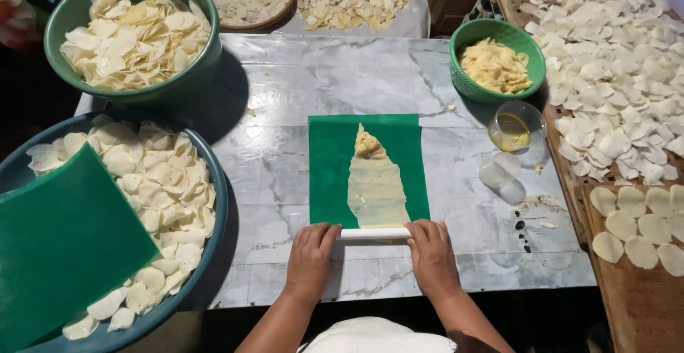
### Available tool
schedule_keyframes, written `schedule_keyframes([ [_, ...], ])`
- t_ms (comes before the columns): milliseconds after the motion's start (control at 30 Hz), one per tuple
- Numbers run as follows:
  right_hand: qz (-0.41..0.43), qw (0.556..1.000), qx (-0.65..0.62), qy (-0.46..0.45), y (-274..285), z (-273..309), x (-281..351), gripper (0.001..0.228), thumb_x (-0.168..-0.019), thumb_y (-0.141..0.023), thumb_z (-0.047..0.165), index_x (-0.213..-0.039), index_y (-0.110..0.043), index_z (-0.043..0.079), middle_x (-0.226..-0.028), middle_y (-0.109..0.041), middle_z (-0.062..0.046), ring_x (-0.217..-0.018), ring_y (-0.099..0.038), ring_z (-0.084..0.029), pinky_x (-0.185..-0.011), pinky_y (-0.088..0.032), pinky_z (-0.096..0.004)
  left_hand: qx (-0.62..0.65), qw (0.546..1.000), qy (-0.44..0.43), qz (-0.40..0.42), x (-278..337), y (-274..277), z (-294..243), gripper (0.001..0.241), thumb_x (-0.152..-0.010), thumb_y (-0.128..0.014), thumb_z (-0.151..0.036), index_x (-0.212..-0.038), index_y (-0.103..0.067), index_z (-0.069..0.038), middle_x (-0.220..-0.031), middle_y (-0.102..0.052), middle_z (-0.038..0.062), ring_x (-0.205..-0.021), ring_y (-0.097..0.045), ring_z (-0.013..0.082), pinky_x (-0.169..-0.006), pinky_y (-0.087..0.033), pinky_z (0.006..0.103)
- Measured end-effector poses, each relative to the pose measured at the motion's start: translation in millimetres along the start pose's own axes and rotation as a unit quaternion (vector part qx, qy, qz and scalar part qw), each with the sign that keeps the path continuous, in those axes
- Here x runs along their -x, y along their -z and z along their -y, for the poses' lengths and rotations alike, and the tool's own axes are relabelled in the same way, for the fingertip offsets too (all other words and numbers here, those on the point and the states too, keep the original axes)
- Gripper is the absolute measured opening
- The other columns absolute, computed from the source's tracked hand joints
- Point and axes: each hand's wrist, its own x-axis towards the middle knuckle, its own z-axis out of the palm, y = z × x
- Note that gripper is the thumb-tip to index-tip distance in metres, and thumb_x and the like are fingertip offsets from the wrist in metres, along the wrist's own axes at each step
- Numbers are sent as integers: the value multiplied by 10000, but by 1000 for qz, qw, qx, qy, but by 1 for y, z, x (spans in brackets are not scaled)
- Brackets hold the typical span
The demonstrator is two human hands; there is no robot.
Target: Rolling out thin sheets of dough on a silicone mat using a rolling pin.
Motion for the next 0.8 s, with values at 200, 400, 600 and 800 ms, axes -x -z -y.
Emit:
schedule_keyframes([
  [200,-13,1000,8,18,31,4,-7,712,-768,-713,-44,-1425,-568,190,-1265,-570,-54,-1204,-589,-239,-1177,-308,-598,-16,999,-36,-35,-36,42,-9,351,-905,-595,28,-1234,-650,-83,-1157,-607,120,-1040,-589,318,-982,-467,477],
  [400,61,998,-22,-3,11,-30,3,631,-756,-781,20,-1341,-629,201,-1197,-540,-95,-1042,-607,-327,-960,-510,-496,-39,995,-20,92,-10,-6,14,575,-739,-643,12,-1290,-627,-150,-1139,-577,110,-1011,-572,340,-874,-472,470],
  [600,108,988,-97,59,13,-51,-66,358,-876,-668,20,-1183,-646,203,-1121,-641,-22,-1019,-611,-281,-1059,-378,-526,-76,997,20,21,-45,-22,17,422,-803,-614,-61,-1212,-647,-162,-1296,-634,53,-1057,-604,280,-900,-478,433],
  [800,240,967,-74,48,16,-84,-109,358,-818,-722,113,-1128,-568,203,-1210,-510,-39,-945,-614,-324,-873,-468,-461,-149,987,52,10,-66,-7,-6,326,-878,-532,-95,-1185,-610,-173,-1280,-629,36,-1118,-594,262,-951,-416,408],
])
